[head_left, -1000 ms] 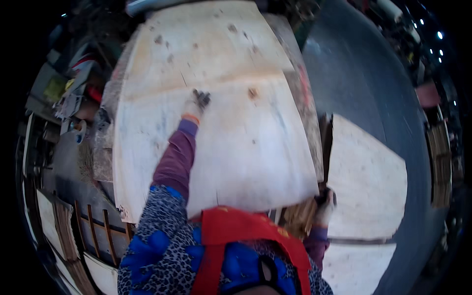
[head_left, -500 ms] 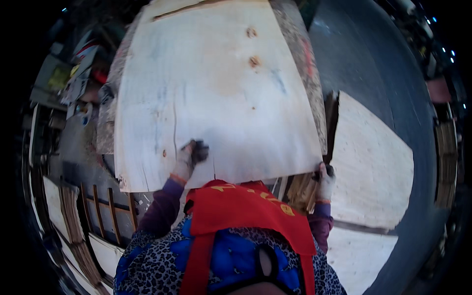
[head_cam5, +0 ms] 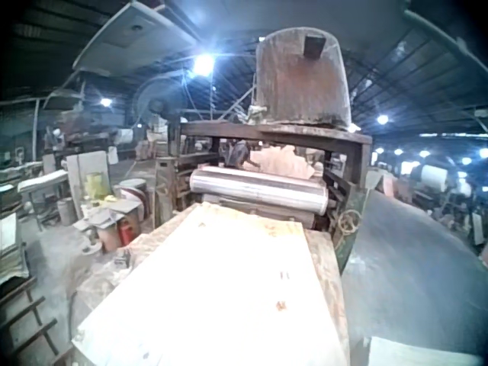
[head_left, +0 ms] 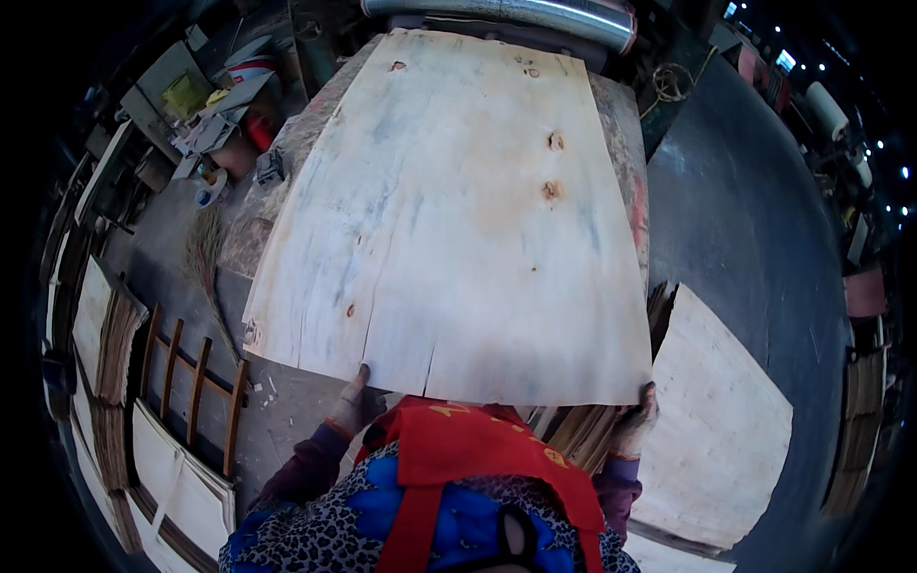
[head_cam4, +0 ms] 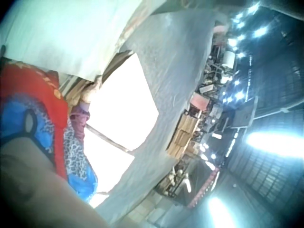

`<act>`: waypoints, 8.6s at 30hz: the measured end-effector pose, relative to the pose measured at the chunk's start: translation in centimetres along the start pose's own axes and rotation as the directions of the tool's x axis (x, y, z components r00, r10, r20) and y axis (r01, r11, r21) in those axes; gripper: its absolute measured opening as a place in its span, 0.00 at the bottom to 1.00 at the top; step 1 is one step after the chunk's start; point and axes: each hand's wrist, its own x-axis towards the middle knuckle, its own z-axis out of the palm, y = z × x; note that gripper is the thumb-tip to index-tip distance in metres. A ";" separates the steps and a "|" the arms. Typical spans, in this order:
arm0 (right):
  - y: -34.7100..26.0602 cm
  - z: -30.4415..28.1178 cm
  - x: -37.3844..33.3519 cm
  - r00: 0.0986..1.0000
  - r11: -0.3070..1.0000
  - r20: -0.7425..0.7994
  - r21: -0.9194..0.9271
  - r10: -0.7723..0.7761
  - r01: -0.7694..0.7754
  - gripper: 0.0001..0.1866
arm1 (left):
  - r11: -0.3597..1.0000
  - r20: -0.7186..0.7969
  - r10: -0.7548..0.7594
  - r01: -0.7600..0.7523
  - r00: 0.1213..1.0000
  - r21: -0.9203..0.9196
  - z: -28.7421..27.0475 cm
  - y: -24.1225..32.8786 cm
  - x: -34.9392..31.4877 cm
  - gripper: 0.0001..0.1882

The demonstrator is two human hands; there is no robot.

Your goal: The person feeds wood veneer sheets into a roller machine by hand, stacking and aligning multiple layers.

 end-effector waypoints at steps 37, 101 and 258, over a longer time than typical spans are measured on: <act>10.4 -6.2 6.1 0.973 0.972 -0.044 0.071 0.225 -0.222 0.14 | 0.821 0.014 0.569 -0.567 0.822 -0.075 15.7 22.6 31.8 0.14; 20.1 -14.9 -4.3 0.879 0.897 0.179 -0.097 0.442 -0.431 0.32 | 0.889 0.097 0.452 -0.456 0.887 0.030 -0.6 1.3 12.3 0.16; 31.3 52.6 -51.8 0.902 0.869 0.309 0.299 0.302 -0.394 0.20 | 0.389 0.641 0.588 -0.867 0.493 0.310 -26.0 57.2 -1.7 0.21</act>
